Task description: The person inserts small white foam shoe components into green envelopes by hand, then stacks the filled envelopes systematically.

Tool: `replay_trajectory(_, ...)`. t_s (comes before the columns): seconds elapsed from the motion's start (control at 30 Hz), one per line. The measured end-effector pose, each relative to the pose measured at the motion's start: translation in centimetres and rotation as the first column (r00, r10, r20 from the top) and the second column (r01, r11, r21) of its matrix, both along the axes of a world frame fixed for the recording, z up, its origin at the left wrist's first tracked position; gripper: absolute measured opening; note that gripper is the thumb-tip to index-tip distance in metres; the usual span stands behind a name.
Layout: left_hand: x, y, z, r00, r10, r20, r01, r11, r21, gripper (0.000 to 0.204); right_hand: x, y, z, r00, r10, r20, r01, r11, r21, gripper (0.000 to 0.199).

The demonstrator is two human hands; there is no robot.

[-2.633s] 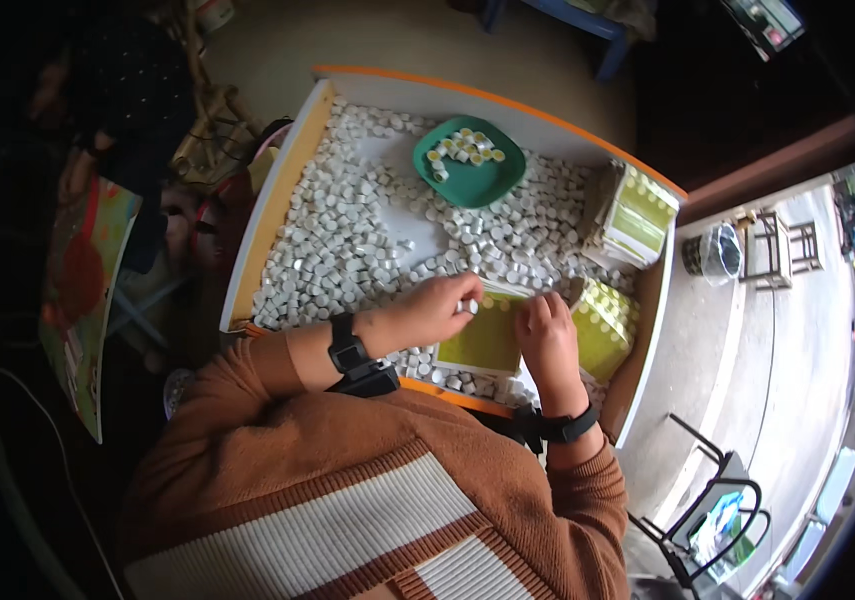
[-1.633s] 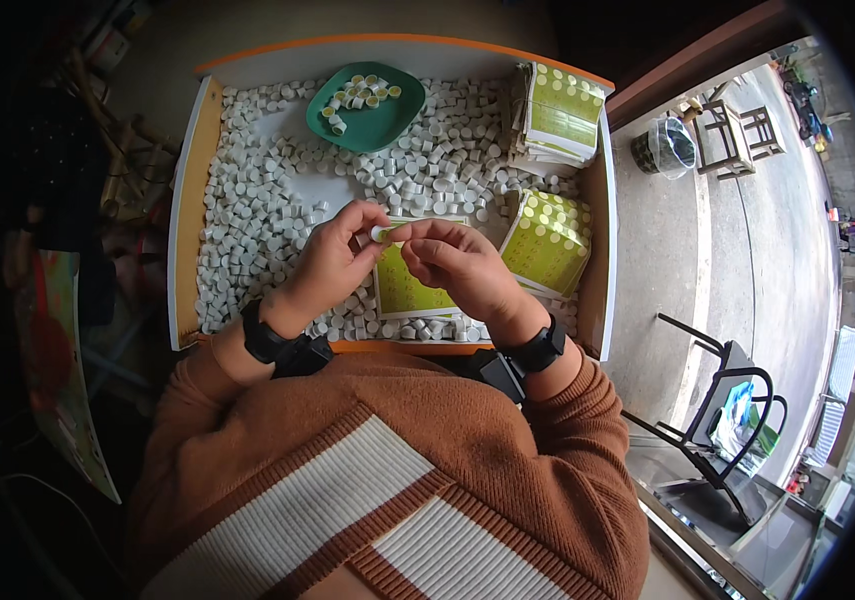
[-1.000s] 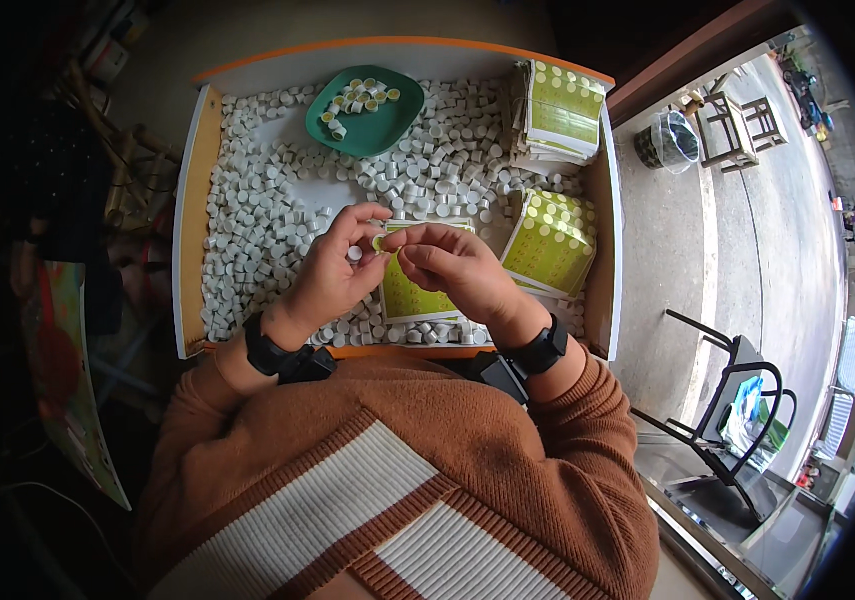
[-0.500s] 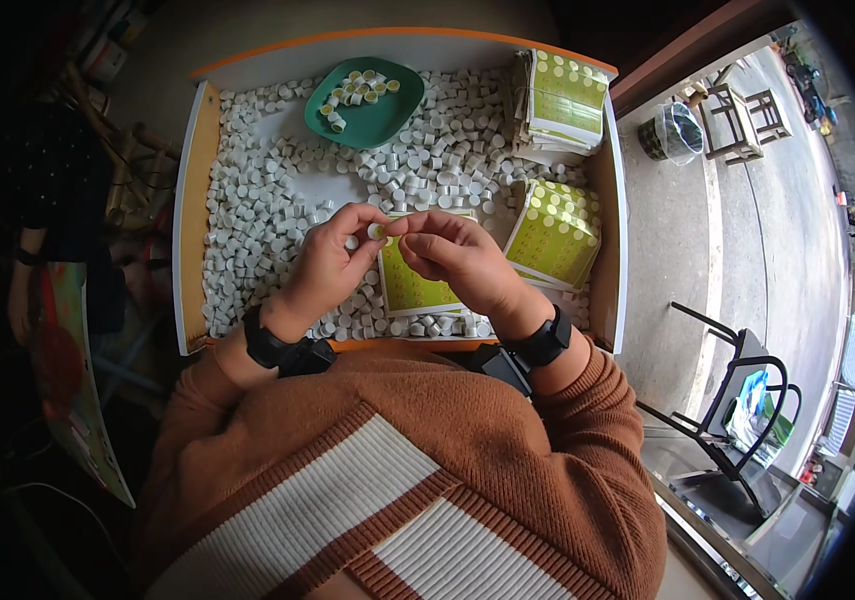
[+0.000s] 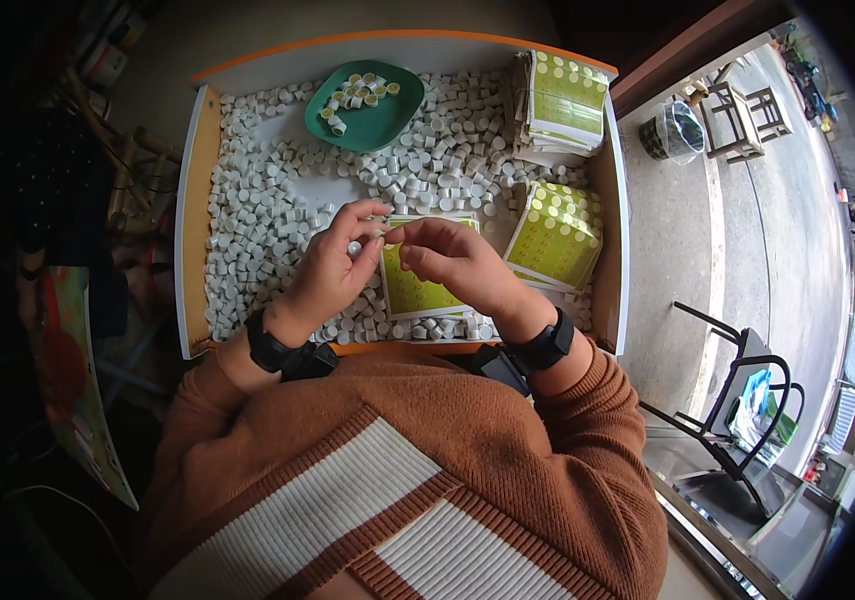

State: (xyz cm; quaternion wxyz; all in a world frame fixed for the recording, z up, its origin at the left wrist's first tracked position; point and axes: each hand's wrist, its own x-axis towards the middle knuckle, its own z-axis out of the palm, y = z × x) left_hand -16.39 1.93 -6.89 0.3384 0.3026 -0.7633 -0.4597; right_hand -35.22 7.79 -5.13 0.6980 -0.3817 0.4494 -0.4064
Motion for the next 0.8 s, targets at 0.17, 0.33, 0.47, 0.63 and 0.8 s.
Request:
replay_trajectory(0.17, -0.7, -2.4, 0.3, 0.999, 0.053, 0.012, -0.052, 0.998, -0.028, 0.032, -0.9, 0.6, -2.2, 0.921, -0.22, -0.322, 0.146, 0.96, -0.237, 0.027)
replay_trajectory(0.33, -1.9, -8.9, 1.7, 0.994, 0.089, -0.057, -0.092, 0.995, -0.04, 0.036, -1.7, 1.8, -2.6, 0.414, -0.444, -0.795, -0.133, 0.834, -0.535, 0.033)
replay_trajectory(0.47, -2.7, -9.7, 2.0, 0.951, 0.301, 0.074, -0.16, 0.683, -0.713, 0.03, -2.2, 2.6, -2.7, 0.3, -0.499, -0.813, -0.212, 0.796, -0.567, 0.035)
replay_trajectory(0.63, -1.5, -3.1, 1.1, 0.985, -0.015, 0.172, 0.082, 0.916, -0.392, 0.016, -2.6, 2.2, -2.8, 0.327, -0.47, -0.82, -0.231, 0.802, -0.551, 0.031)
replay_trajectory(0.8, -1.4, -0.8, 0.5, 0.951, -0.054, 0.305, 0.166, 0.921, -0.354, 0.013, -3.1, 1.3, -3.1, 0.566, -0.267, -0.78, -0.14, 0.901, -0.41, 0.022)
